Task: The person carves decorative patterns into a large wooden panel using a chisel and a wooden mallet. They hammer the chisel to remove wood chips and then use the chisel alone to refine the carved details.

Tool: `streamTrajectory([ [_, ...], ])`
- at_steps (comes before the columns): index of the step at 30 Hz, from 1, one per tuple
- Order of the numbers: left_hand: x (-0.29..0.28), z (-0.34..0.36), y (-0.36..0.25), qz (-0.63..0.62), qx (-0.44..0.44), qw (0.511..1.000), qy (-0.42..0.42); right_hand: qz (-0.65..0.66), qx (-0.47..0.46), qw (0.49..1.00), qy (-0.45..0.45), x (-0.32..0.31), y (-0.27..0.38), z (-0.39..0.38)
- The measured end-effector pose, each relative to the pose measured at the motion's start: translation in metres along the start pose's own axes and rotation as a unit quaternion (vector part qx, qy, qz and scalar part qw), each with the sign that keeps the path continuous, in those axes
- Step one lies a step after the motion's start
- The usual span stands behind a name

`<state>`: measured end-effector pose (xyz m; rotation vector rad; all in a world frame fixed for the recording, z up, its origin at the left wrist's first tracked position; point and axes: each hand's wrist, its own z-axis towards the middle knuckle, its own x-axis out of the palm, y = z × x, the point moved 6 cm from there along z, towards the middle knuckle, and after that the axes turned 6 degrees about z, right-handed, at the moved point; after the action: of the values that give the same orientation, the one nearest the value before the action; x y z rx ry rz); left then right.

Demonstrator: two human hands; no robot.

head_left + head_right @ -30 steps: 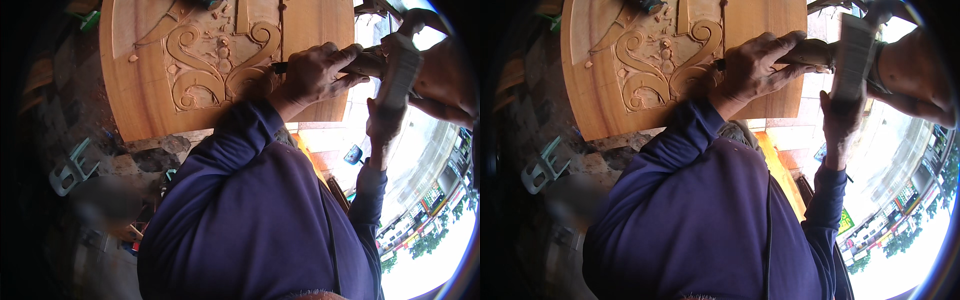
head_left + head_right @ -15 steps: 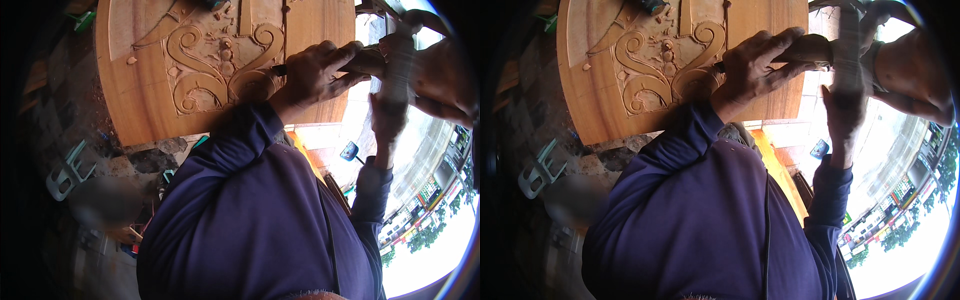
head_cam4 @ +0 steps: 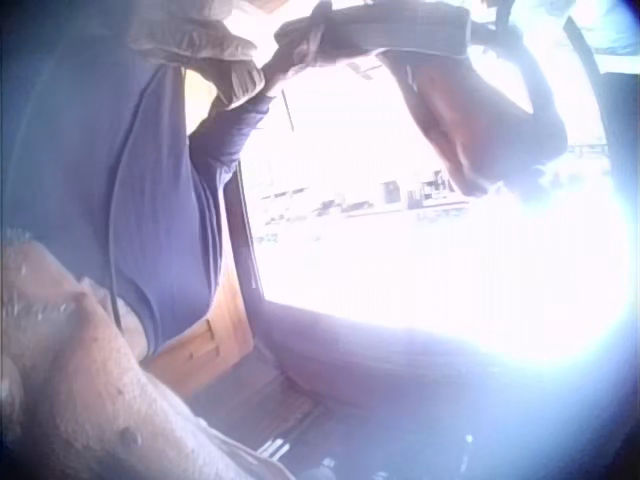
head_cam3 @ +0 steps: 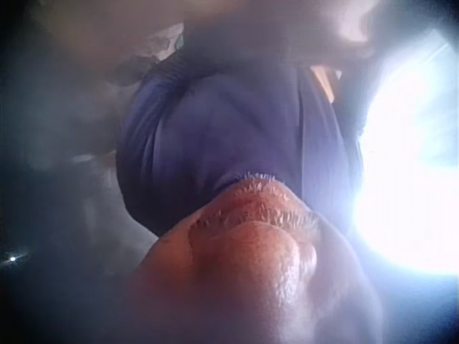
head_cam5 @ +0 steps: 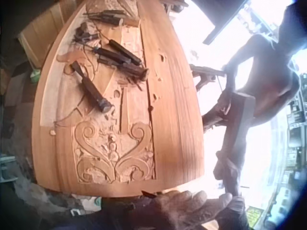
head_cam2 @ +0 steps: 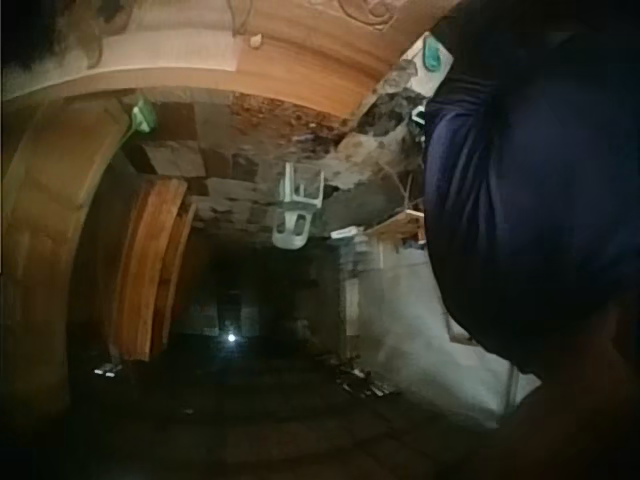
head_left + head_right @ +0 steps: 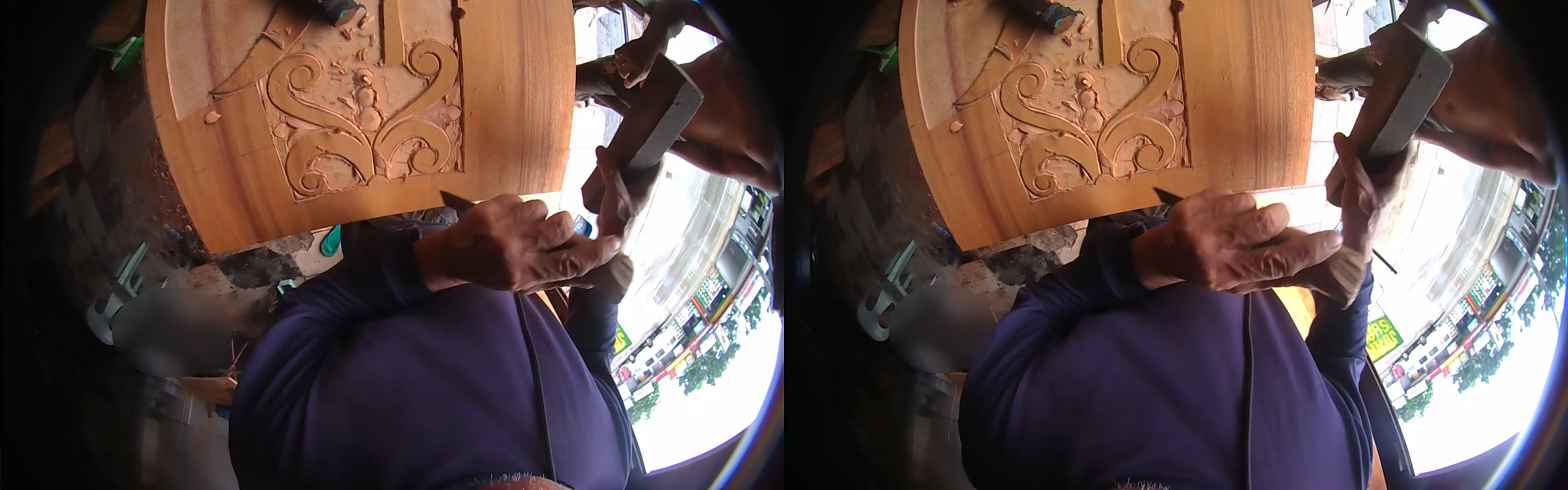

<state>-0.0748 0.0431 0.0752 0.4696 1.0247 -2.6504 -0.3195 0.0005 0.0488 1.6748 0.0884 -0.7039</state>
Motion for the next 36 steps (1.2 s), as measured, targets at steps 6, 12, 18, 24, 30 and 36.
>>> streamTrajectory([
  [6, 0.012, -0.02, 0.033, -0.078, -0.066, 0.979, 0.176, 0.217, 0.105, 0.97, -0.043, 0.004, -0.079, -0.071],
  [12, 0.064, 0.01, 0.062, -0.076, -0.011, 0.983, 0.166, 0.228, 0.104, 0.959, -0.13, -0.006, -0.088, -0.108],
  [18, 0.074, 0.016, 0.091, -0.06, -0.044, 0.99, 0.122, 0.176, 0.096, 0.964, -0.174, -0.015, -0.051, -0.115],
  [24, 0.062, 0.013, 0.085, -0.045, -0.012, 0.991, 0.126, 0.142, 0.05, 0.967, -0.208, -0.027, -0.035, -0.113],
  [30, 0.054, 0.001, 0.084, -0.119, 0.025, 0.988, 0.097, 0.081, -0.051, 0.97, -0.225, -0.019, -0.013, -0.125],
  [36, 0.04, 0.0, 0.082, -0.189, 0.036, 0.967, 0.167, -0.305, -0.092, 0.931, -0.175, -0.009, -0.064, -0.162],
])
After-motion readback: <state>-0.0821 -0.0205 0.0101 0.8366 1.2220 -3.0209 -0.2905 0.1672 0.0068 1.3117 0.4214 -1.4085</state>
